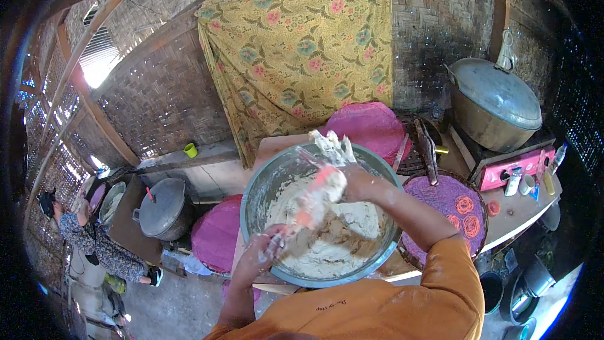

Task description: The person kneads a large mass of light-colored dough in a plastic basin by hand and uses a spatula to scrape excess dough from their hands and fingers back into the basin.

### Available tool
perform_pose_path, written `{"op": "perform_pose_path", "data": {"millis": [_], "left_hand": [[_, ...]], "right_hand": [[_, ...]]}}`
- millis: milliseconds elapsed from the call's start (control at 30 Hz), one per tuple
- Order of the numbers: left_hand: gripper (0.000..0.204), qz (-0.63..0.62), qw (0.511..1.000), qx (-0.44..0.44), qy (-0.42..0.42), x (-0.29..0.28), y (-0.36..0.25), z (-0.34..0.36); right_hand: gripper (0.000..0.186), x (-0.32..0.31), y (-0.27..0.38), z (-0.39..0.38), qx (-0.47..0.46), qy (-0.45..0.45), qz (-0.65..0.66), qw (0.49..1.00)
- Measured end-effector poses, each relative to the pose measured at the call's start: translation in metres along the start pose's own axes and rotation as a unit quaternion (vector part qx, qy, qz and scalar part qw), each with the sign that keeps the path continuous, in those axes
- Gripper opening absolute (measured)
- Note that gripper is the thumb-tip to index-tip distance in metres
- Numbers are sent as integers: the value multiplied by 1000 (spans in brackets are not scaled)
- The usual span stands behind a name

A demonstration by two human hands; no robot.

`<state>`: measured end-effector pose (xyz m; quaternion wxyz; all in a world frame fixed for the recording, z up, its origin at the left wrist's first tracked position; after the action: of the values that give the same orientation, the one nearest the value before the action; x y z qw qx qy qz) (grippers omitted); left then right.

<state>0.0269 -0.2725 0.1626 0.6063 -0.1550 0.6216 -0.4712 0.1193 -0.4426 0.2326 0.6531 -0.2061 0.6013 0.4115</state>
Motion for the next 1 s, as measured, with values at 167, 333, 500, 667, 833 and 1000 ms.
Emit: {"op": "perform_pose_path", "data": {"millis": [167, 333, 500, 667, 833, 1000], "left_hand": [[23, -1, 987, -53, -151, -51, -3, -3], [27, 53, 994, -35, -86, -18, -4, 7], [26, -22, 999, 32, -25, 5, -7, 11], [26, 57, 985, 39, -159, -41, -15, 8], [28, 7, 997, 40, -73, -8, -17, 16], [30, -169, 981, -26, -91, -3, 12, 15]], "right_hand": [[122, 8, 13, -6, -33, 106, 120, 987], [124, 33, -10, -5, -6, 166, 87, 982], [122, 39, -8, -7, -89, 168, 250, 949], [116, 16, -5, -17, -119, 107, 238, 958], [107, 62, -52, -16, -108, 194, 218, 950], [91, 6, -16, -3, -207, 60, 697, 684]]}}
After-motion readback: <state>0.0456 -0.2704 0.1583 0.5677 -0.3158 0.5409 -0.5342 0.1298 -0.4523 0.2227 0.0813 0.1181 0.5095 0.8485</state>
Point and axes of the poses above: each hand's wrist, its own z-axis towards the middle knuckle, its own x-axis out of the palm, y = z × x, the point moved 10 cm from there along z, towards the middle knuckle, and after that the axes turned 8 degrees about y, right-handed, at the moved point
